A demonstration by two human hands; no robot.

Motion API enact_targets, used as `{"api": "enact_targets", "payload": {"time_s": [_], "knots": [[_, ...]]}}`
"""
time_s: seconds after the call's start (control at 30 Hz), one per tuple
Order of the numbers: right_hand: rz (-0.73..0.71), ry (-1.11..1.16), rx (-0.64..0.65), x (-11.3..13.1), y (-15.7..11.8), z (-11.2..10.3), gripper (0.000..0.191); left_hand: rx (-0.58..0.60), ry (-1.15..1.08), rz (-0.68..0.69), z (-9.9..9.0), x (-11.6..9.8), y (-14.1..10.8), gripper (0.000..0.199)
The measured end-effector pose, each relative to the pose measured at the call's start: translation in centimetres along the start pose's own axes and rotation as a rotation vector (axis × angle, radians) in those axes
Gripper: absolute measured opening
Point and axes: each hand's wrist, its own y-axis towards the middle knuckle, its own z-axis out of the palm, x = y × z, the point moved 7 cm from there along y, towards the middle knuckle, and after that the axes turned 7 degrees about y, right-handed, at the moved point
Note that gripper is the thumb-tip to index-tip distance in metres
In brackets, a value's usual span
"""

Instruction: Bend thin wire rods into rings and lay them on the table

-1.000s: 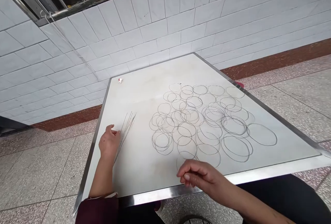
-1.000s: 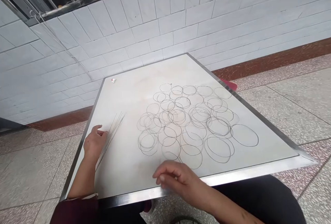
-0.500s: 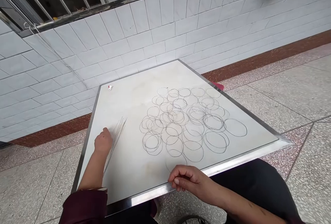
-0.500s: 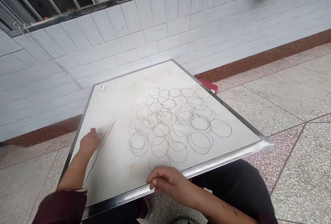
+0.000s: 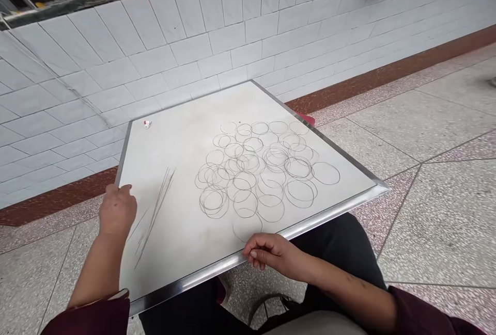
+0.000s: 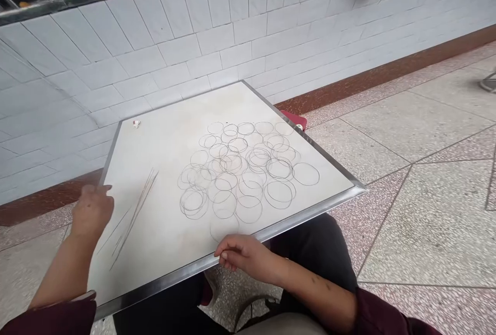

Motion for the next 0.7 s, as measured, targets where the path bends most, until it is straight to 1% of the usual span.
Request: {"api": "enact_targets", "payload": {"time_s": [0.07, 0.13, 0.2, 0.23, 0.3, 0.33, 0.37, 0.47, 0.5, 0.6, 0.7], "knots": [[-0.043, -0.184, 0.022, 0.7, 0.1, 0.2, 0.022, -0.054, 0.019, -0.038, -2.1, 0.0, -0.8, 0.039], [-0.158, -0.466, -0.001, 1.9, 0.2, 0.2, 0.021, -0.110, 0.020, -0.047, -4.2, -0.8, -2.2, 0.041], [-0.258, -0.681, -0.039, 2.7, 0.3, 0.2, 0.023, -0.230, -0.045, -0.083, -6.5, -2.0, -4.2, 0.036], [-0.287, -0.742, -0.052, 2.8, 0.3, 0.2, 0.023, -0.261, -0.104, -0.044, -7.2, -3.1, -5.3, 0.036], [-0.313, -0.798, -0.065, 2.8, 0.5, 0.2, 0.023, -0.333, -0.238, -0.029, -8.2, -5.1, -7.7, 0.035], [-0.325, -0.810, -0.069, 2.8, 0.6, 0.2, 0.023, -0.351, -0.320, -0.030, -8.4, -6.0, -8.9, 0.035], [-0.338, -0.816, -0.075, 2.7, 0.7, 0.2, 0.023, -0.336, -0.404, -0.030, -8.2, -7.0, -9.9, 0.035], [-0.371, -0.823, -0.092, 2.7, 1.1, 0.3, 0.023, -0.224, -0.532, -0.121, -6.5, -8.8, -12.4, 0.035], [-0.375, -0.826, -0.101, 2.7, 1.2, 0.2, 0.023, -0.173, -0.573, -0.131, -5.9, -9.4, -13.0, 0.036], [-0.382, -0.834, -0.139, 2.6, 1.7, 0.0, 0.023, -0.072, -0.653, -0.121, -4.6, -10.5, -14.5, 0.037], [-0.389, -0.864, -0.169, 2.6, 2.5, -0.1, 0.022, -0.011, -0.660, -0.068, -3.9, -11.1, -15.2, 0.039]]}}
